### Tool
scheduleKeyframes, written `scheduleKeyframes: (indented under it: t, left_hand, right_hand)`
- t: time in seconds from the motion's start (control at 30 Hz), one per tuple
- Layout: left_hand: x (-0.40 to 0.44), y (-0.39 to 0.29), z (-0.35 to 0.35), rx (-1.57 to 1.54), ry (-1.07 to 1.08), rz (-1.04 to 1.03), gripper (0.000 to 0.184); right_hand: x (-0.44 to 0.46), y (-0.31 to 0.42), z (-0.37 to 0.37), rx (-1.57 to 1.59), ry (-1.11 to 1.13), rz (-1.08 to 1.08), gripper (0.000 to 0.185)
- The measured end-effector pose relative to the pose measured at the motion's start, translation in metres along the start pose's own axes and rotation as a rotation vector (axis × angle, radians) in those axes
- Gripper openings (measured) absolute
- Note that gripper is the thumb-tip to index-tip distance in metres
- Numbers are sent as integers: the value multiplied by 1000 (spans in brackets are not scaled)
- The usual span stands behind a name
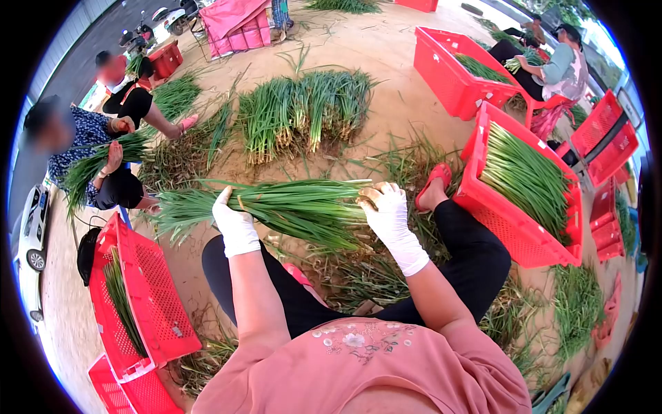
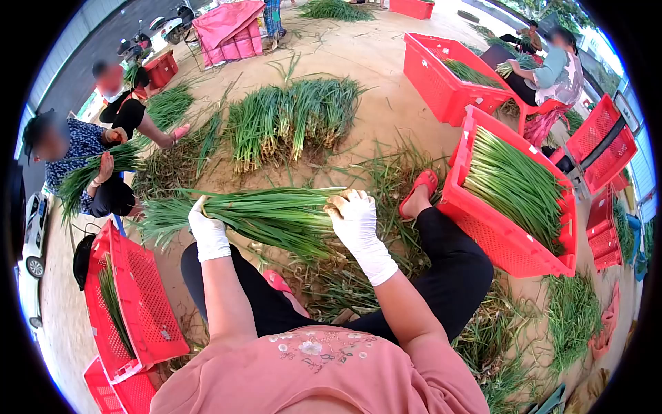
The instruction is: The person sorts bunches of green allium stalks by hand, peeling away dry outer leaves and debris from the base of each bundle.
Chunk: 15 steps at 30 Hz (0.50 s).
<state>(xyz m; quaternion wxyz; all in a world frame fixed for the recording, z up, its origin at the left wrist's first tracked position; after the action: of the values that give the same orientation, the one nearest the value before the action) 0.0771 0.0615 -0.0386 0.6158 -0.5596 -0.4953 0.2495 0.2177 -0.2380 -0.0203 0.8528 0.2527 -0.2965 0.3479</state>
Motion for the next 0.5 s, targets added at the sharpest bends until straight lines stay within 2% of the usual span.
scheduleKeyframes:
  t: [0.03, 0.1, 0.13, 0.17, 0.23, 0.33, 0.4, 0.43, 0.47, 0.5]
  left_hand:
    - [0, 3, 1, 3, -2, 1, 31]
    - [-12, -5, -7, -358, -72, 270, 43]
    - [-13, -2, -10, -492, -96, 334, 32]
    - [-10, 2, -10, -491, -95, 337, 32]
    - [-7, 18, -10, -687, -146, 451, 25]
    - [-8, 17, -10, -768, -261, 450, 24]
    - [-7, 14, -13, -750, -230, 488, 24]
    - [-8, 14, -16, -739, -194, 519, 24]
    - [3, 41, -5, -549, -94, 355, 25]
    - [7, 35, -3, -363, -32, 183, 27]
  right_hand:
    - [1, 2, -3, 47, 12, -7, 18]
    - [0, 6, -9, 94, 27, -18, 19]
    - [0, 9, -11, 95, 20, 14, 19]
    - [-2, 12, -13, 96, 14, 44, 20]
    - [-5, 12, -17, 93, 24, 52, 18]
    - [-7, 10, -19, 149, 65, 27, 15]
    - [-9, 5, -26, 222, 217, -46, 13]
    - [-10, 5, -27, 220, 223, -49, 13]
    - [-11, 8, -27, 176, 210, 4, 13]
    - [-15, 11, -27, 132, 202, 57, 13]
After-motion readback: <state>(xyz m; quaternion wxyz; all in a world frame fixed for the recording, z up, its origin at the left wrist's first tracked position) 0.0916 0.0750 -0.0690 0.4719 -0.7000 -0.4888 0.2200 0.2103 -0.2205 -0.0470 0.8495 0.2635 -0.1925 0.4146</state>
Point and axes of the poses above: each hand's wrist, its own x-axis towards the middle knuckle, its own z-axis out of the back of the hand, y = z × x, the point moved 7 cm from there along x, towards the middle knuckle, and after that the axes turned 9 degrees about -x, right-handed, at the moved point
